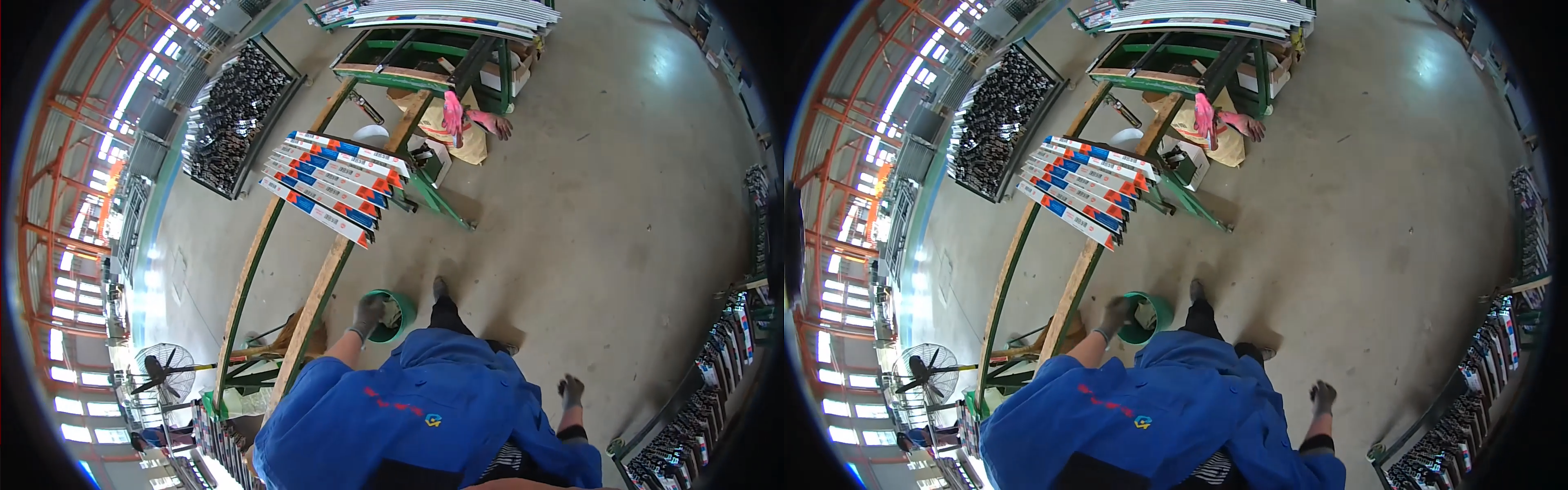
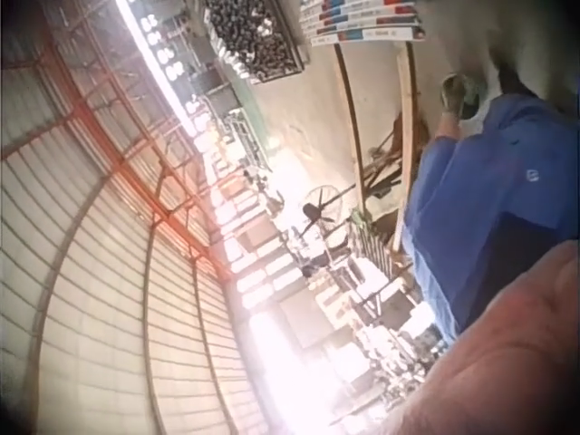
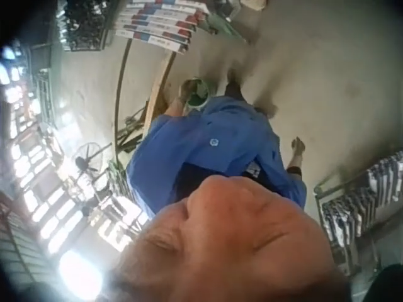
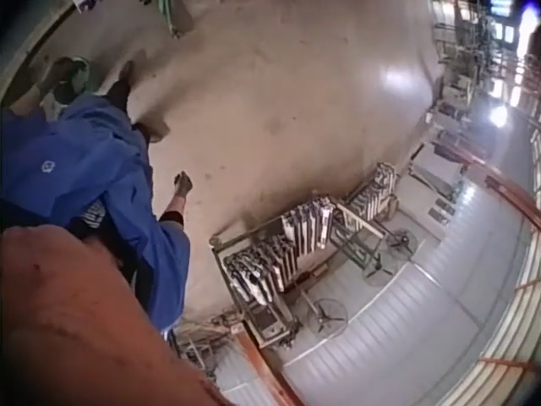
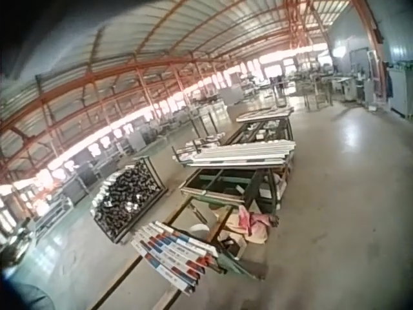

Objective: Moving and stacking metal components from the floor onto a workbench in a fabrication facility.

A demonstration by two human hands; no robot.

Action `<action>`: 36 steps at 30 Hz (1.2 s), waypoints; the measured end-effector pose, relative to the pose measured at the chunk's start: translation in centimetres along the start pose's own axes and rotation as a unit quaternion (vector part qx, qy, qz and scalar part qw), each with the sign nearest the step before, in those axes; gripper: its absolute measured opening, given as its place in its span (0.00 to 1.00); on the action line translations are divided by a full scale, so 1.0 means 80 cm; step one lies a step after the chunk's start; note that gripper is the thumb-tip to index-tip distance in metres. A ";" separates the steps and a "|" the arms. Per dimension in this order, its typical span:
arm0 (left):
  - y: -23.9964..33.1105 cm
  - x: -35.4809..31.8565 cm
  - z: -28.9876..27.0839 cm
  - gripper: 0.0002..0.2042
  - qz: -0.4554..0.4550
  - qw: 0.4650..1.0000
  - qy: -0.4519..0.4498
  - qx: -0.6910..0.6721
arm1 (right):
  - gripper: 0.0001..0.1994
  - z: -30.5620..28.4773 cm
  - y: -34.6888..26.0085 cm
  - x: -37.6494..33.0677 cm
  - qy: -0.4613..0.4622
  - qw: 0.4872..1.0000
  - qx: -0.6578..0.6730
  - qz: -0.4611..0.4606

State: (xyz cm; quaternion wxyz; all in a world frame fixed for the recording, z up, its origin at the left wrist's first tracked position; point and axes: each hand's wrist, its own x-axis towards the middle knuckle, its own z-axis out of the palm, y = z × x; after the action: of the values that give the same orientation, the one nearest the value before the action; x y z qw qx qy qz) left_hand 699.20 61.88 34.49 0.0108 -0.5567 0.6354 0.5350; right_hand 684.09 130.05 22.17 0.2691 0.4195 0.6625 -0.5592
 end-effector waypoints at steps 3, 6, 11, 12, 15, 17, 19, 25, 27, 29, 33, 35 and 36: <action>-0.068 -0.015 0.037 0.12 -0.108 0.948 -0.249 -0.168 | 0.07 -0.105 0.028 -0.011 0.028 0.999 -0.032 0.031; -0.055 -0.041 0.120 0.15 0.228 0.885 -0.283 0.291 | 0.07 -0.160 0.056 -0.015 0.075 0.995 0.013 0.069; 0.028 -0.032 0.246 0.15 0.303 0.798 -0.317 0.412 | 0.11 -0.134 0.078 -0.020 0.036 0.986 0.147 0.063; 0.048 -0.038 0.278 0.16 0.229 0.835 -0.346 0.362 | 0.11 -0.115 0.077 -0.019 0.034 0.985 0.149 0.077; 0.120 -0.070 0.364 0.17 0.128 0.868 -0.387 0.284 | 0.15 -0.058 0.079 -0.060 -0.042 0.992 0.120 -0.016; 0.149 -0.081 0.420 0.16 0.101 0.863 -0.427 0.252 | 0.15 -0.030 0.040 -0.119 -0.077 0.993 0.086 -0.038; 0.137 -0.055 0.458 0.15 0.100 0.844 -0.472 0.232 | 0.11 -0.029 -0.016 -0.171 -0.052 0.993 -0.006 -0.107; 0.151 -0.050 0.585 0.17 0.058 0.759 -0.532 0.372 | 0.17 -0.123 0.077 -0.161 0.138 0.956 0.260 0.014; 0.179 -0.096 0.658 0.16 0.033 0.719 -0.555 0.417 | 0.15 -0.149 0.126 -0.167 0.225 0.905 0.357 0.044; 0.195 -0.140 0.734 0.16 0.046 0.682 -0.577 0.448 | 0.13 -0.170 0.168 -0.175 0.282 0.859 0.424 0.059; 0.216 -0.234 0.873 0.14 0.117 0.649 -0.579 0.479 | 0.11 -0.185 0.234 -0.167 0.324 0.792 0.511 0.085; 0.220 -0.306 0.936 0.14 0.158 0.650 -0.570 0.478 | 0.10 -0.193 0.287 -0.145 0.296 0.810 0.492 0.124; 0.217 -0.340 0.956 0.14 0.162 0.666 -0.567 0.457 | 0.10 -0.214 0.299 -0.141 0.295 0.803 0.504 0.119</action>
State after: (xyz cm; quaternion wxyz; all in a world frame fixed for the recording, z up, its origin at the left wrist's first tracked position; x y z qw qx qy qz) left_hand 652.58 130.35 29.95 0.5352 0.0402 0.7517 0.3833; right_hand 712.17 144.26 23.14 -0.1239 0.7163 0.2791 -0.6274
